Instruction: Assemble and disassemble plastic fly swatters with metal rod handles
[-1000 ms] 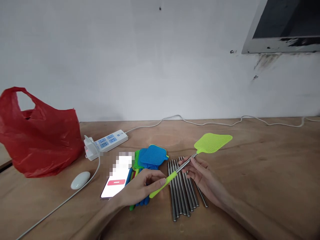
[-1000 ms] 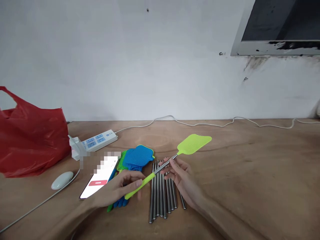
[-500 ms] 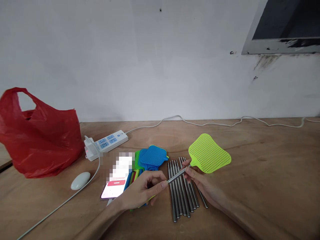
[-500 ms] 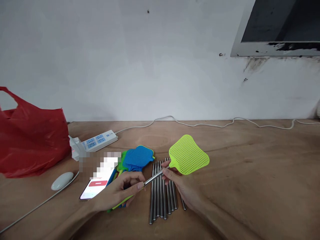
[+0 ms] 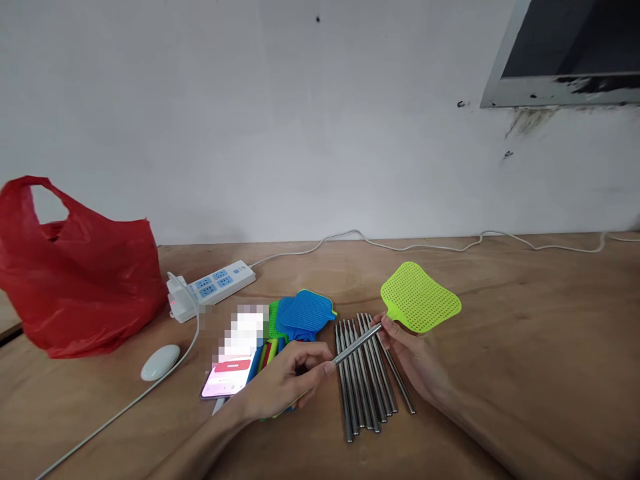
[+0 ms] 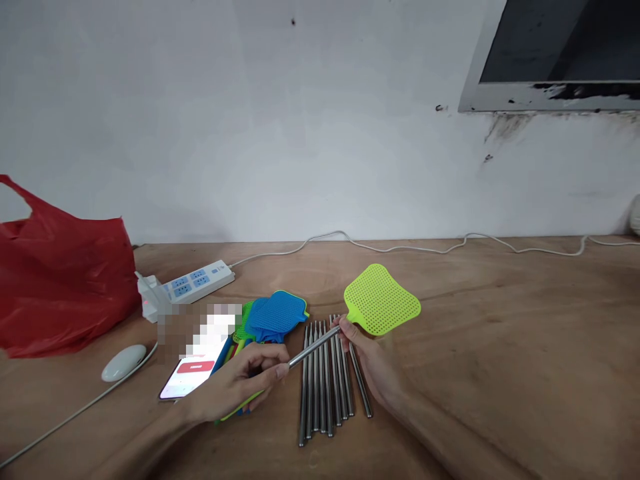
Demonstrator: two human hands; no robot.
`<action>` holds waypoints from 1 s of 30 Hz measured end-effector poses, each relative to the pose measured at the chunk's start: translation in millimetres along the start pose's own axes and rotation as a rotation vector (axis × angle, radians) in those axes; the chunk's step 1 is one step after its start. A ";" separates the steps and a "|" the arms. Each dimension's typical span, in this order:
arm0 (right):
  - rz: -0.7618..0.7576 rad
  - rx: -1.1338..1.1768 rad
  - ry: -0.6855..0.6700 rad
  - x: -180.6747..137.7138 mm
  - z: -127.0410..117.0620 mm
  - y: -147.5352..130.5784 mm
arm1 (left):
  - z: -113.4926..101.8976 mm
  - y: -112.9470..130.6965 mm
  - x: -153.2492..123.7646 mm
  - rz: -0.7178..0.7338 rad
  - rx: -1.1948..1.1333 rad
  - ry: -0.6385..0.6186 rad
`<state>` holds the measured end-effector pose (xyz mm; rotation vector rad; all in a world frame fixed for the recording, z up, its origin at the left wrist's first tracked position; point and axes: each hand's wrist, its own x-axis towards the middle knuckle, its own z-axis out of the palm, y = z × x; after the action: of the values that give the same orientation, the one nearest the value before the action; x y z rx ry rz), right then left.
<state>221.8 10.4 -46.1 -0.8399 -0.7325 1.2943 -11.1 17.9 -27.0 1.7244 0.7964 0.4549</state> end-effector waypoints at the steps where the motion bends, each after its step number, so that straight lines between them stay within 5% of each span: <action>1: -0.019 0.028 0.020 1.6 -0.3 -1.2 | -0.2 -0.1 -0.2 -0.002 0.000 0.003; 12: -0.122 0.148 0.144 18.3 -14.0 -9.3 | -0.9 1.8 -0.2 -0.014 0.005 -0.007; 20: -0.060 0.141 0.099 16.2 -10.5 -13.4 | -8.1 2.8 -3.2 -0.095 -0.002 0.004; 30: -0.033 0.207 0.224 23.1 -22.4 -20.4 | -10.3 7.4 -5.7 -0.047 0.201 0.036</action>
<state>254.4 29.1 -40.2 -0.7851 -0.4256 1.2004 -19.8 19.9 -16.3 1.8824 0.9325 0.3847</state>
